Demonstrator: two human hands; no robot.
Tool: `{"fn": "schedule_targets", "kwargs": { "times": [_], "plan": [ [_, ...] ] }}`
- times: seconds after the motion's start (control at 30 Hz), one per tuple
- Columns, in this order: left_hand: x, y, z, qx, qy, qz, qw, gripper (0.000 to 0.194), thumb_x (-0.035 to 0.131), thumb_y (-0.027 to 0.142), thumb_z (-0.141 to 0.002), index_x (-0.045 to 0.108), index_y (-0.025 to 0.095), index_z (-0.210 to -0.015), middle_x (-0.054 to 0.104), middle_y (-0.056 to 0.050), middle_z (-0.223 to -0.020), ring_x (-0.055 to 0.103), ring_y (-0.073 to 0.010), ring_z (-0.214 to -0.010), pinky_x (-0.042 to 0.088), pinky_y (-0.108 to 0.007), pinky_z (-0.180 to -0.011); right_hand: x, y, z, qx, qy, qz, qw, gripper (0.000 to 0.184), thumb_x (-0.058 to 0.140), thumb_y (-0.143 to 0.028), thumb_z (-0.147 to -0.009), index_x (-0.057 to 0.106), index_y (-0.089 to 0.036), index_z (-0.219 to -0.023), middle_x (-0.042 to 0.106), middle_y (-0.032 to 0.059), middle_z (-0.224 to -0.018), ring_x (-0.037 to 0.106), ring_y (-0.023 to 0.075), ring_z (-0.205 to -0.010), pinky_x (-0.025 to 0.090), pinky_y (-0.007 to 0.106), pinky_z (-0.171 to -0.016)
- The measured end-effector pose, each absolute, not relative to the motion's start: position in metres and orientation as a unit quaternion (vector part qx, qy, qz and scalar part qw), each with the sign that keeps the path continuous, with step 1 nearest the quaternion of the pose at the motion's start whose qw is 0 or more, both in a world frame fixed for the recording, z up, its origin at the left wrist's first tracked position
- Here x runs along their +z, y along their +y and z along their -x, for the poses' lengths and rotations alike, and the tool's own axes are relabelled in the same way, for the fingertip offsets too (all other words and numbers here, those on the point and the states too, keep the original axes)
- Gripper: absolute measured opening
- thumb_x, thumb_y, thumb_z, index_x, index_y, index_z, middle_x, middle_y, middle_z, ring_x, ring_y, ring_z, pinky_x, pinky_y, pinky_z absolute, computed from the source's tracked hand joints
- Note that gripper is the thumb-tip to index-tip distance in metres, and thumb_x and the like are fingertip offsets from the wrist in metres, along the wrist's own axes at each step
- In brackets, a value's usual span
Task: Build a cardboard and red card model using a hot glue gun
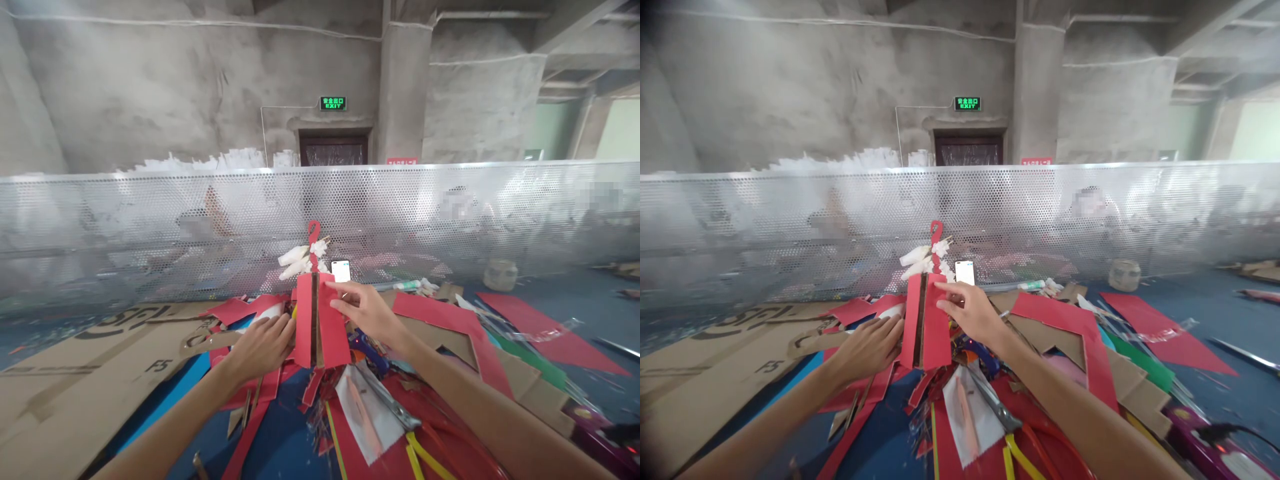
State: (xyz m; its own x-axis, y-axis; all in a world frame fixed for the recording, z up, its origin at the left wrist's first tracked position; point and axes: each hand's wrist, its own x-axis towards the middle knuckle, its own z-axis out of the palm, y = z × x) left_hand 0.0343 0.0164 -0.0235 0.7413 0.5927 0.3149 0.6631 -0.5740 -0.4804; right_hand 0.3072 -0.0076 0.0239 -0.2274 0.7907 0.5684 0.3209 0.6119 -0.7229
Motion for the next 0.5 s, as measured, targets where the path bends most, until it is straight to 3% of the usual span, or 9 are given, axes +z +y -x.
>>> {"fn": "schedule_targets", "kwargs": {
  "times": [0.2,0.4,0.5],
  "plan": [
    [-0.021,0.016,-0.035,-0.053,-0.357,0.889,0.283,0.02,0.049,0.022,-0.097,0.058,0.017,-0.113,0.065,-0.011,-0.104,0.065,-0.0294,-0.092,0.051,-0.045,-0.083,0.024,-0.011,-0.306,0.189,-0.766,0.371,0.49,0.037,0.065,-0.029,-0.094,0.069,-0.03,-0.131,0.066,0.0057,-0.107,0.066,0.0183,-0.086,0.058,0.039,-0.082],
    [-0.025,0.022,-0.027,-0.088,-0.35,0.904,0.228,0.024,0.048,0.021,-0.094,0.054,0.02,-0.117,0.064,-0.009,-0.107,0.066,-0.0254,-0.096,0.05,-0.039,-0.088,0.021,-0.011,-0.305,0.083,-0.807,0.368,0.454,0.04,0.064,-0.032,-0.096,0.064,-0.031,-0.135,0.059,0.006,-0.108,0.062,0.0156,-0.077,0.058,0.041,-0.081],
    [-0.026,0.025,-0.023,-0.102,-0.35,0.907,0.21,0.027,0.047,0.02,-0.092,0.053,0.02,-0.118,0.064,-0.009,-0.107,0.067,-0.0249,-0.096,0.051,-0.038,-0.088,0.022,-0.015,-0.305,0.0,-0.82,0.353,0.45,0.041,0.063,-0.034,-0.097,0.061,-0.03,-0.138,0.058,0.0097,-0.122,0.063,0.0224,-0.1,0.056,0.046,-0.093]
  ]
}}
